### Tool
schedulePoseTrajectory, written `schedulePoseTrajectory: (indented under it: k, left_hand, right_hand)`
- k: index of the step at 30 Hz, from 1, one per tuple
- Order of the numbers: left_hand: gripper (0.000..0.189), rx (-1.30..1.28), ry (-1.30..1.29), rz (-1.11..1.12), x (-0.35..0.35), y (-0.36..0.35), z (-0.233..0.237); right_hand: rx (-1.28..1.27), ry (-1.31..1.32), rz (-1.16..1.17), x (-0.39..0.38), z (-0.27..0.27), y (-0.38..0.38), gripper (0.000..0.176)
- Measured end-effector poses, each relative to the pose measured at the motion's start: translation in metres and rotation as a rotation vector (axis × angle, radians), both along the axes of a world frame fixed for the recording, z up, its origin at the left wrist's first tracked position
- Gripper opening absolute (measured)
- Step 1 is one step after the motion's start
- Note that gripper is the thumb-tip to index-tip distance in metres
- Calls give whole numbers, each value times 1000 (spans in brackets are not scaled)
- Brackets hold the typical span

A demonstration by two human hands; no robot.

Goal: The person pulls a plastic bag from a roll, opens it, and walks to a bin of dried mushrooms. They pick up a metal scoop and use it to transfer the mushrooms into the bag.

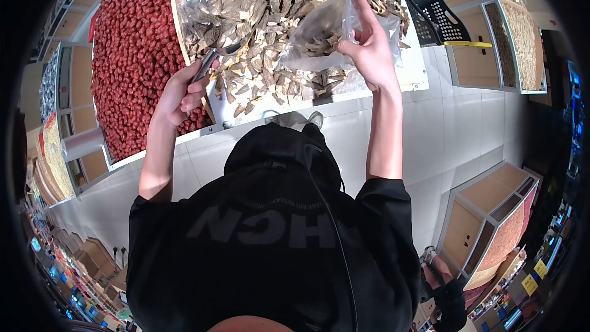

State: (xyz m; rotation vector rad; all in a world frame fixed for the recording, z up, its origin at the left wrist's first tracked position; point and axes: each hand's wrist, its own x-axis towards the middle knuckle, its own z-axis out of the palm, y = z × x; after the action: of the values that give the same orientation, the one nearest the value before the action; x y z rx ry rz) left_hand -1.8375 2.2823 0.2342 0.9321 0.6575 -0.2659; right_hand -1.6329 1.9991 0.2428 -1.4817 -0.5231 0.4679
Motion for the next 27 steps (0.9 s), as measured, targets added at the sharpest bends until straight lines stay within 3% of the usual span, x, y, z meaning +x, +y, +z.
schedulePoseTrajectory:
  k: [12,15,18,20,22,24,26,27]
  left_hand:
    - [37,-81,6,-297,-13,-4,28]
    - [34,42,84,-356,11,-18,39]
    - [30,201,-19,-464,44,-35,26]
    - [23,102,-15,-496,67,-47,21]
    - [22,166,-13,-519,91,-64,13]
    - [25,639,-184,-632,108,-85,-1]
    - [27,1453,-472,-665,107,-98,-9]
    - [27,1581,-488,-700,107,-99,-4]
  right_hand:
    - [3,22,48,1,1,4,94]
    - [-18,16,76,1,1,4,95]
    - [-35,-6,95,-2,1,3,95]
    - [-14,-21,93,-2,0,4,95]
    - [29,-19,79,-3,0,3,95]
    - [83,-6,53,-3,0,-1,93]
    - [129,22,28,-2,3,-5,93]
    - [146,41,13,-2,7,-9,93]
